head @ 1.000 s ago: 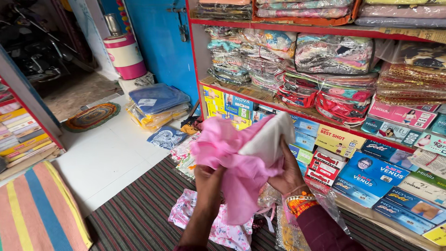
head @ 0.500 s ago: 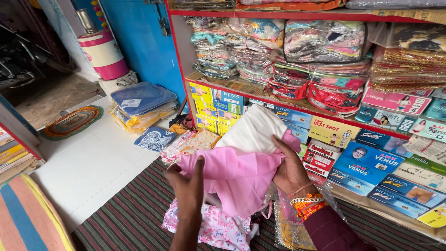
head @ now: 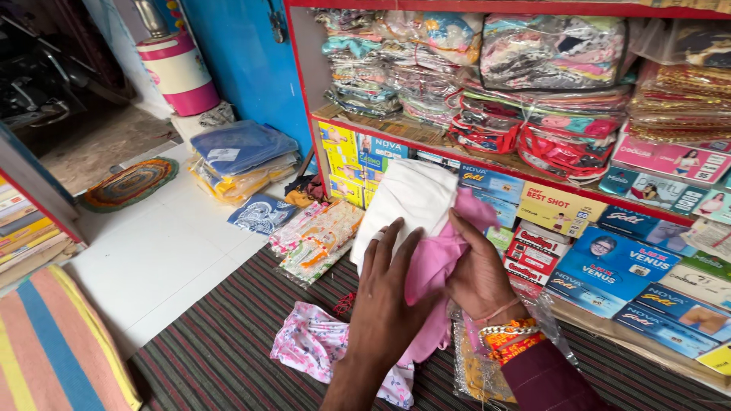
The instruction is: The person sits on a mat in a shop and handles several packaged clothing items. They remove a yellow garment and a brown patterned cloth from their plastic packaging, unfold them, and then fold them back up. They also handle a pink floral garment, unfolding and folding it as well.
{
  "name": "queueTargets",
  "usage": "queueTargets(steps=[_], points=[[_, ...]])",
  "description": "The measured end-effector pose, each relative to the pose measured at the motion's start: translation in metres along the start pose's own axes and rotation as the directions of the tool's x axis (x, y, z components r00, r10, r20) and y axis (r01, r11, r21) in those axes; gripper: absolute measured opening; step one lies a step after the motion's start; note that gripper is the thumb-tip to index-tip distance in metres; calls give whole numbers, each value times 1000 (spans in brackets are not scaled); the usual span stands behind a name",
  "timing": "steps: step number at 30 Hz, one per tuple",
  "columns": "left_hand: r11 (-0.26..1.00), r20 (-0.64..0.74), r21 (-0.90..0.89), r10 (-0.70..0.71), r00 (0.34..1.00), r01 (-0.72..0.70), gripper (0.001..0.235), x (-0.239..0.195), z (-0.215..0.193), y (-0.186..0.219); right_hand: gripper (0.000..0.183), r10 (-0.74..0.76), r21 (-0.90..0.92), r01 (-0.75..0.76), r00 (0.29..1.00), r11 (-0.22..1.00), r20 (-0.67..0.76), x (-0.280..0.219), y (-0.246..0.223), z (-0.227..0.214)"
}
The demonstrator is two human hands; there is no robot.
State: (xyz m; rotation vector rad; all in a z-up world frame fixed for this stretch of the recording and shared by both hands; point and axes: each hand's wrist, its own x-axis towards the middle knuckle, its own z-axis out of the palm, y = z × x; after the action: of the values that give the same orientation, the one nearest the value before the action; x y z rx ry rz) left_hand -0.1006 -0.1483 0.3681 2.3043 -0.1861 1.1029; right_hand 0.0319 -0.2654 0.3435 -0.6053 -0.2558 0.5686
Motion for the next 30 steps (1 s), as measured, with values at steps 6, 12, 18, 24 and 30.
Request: queueTargets(steps=[6,12,18,24,30], points=[[960,-25,-230,-170,985,160,48,-2,8,-19,48,-7,-83,22,984,996,177,-3,-3,4],[742,103,-559,-382,918,371,31,-6,26,-45,53,-13,-310,87,972,947,234,3,-2,-16],[462,244,-788,-371,896,406,27,-1,41,-68,48,146,-222,-115,981,968,129,21,10,-47],[427,187,-800,-491,851,422,40,7,8,-103,46,57,-279,-62,998,958,-28,41,-7,-93],[745,88,-485,-479,874,457,36,4,-45,-116,40,-270,-376,123,889,918,-369,39,-58,-136]])
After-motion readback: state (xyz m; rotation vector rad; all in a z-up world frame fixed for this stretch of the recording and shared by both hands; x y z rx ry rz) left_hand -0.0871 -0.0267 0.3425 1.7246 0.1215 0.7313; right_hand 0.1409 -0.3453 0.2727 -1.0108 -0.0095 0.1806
